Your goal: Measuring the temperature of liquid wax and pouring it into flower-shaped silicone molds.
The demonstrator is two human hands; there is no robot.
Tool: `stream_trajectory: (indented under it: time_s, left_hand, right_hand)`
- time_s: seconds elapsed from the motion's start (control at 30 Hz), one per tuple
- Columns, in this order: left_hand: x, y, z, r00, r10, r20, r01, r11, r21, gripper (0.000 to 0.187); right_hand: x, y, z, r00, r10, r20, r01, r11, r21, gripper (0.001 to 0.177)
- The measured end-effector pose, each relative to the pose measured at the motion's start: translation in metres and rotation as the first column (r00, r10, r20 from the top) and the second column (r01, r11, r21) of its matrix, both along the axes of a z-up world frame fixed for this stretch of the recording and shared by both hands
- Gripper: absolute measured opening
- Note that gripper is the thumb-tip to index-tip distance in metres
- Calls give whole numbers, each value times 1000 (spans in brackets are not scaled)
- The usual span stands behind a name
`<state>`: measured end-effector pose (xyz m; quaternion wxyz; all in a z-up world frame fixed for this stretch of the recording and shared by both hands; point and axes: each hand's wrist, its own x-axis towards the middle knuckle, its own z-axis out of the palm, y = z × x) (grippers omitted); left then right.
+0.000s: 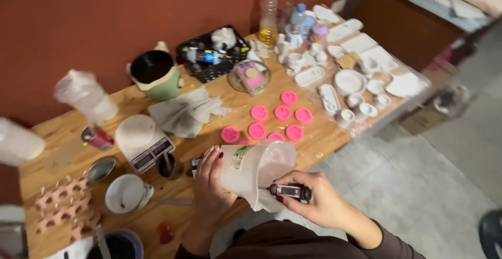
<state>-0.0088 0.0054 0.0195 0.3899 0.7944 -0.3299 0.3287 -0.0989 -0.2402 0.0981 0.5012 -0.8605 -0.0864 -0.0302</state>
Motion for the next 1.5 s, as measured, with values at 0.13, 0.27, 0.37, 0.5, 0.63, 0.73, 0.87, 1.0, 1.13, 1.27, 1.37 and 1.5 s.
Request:
stream_trajectory:
  time_s: [0.13,0.27,0.37,0.5,0.63,0.73,0.87,1.0,1.13,1.27,1.37,1.5]
  left_hand:
    - [-11,-5,7,983,179,26,-180,983,34,66]
    - [-24,-5,6,944,321,75,-324,946,21,67]
    - [-42,-2,5,915,401,55,-399,916,-43,68]
    - [-86,8,5,795,607,-3,-607,795,-15,75]
    - [-146,9,35,660,751,-39,-751,660,2,97]
    - [-191,6,27,441,897,-18,-897,442,16,83]
    - [-247,-6,39,234,972,-6,-972,235,32,87]
    - [-290,-23,41,66,998,-5,-998,66,24,89]
    - [-321,-36,40,-68,998,-13,-996,-67,50,91]
    - [-337,-43,37,-122,992,-12,-992,-122,21,90]
    - [-342,-43,34,-129,992,5,-991,-130,31,92]
    - [-333,-39,32,-103,995,-6,-994,-103,29,94]
  right_hand:
    - [18,-12,1,995,90,45,-90,996,-10,25]
    - [37,-22,1,965,254,59,-253,967,-26,27]
    - [51,-21,4,942,336,0,-336,941,-44,30]
    - [69,-4,17,845,521,-117,-524,852,12,31]
    - [79,25,23,698,692,-185,-711,700,-64,35]
    - [80,51,15,527,849,-40,-849,526,-45,33]
    - [70,88,7,312,947,79,-940,320,-118,29]
    - [46,115,4,223,974,-49,-973,219,-77,29]
    - [28,133,-1,26,996,80,-1000,26,-2,28]
    - [13,140,13,-43,991,127,-998,-38,-42,27]
    - [9,140,8,-52,985,167,-998,-44,-49,28]
    - [17,133,3,-3,993,122,-1000,-1,-24,28]
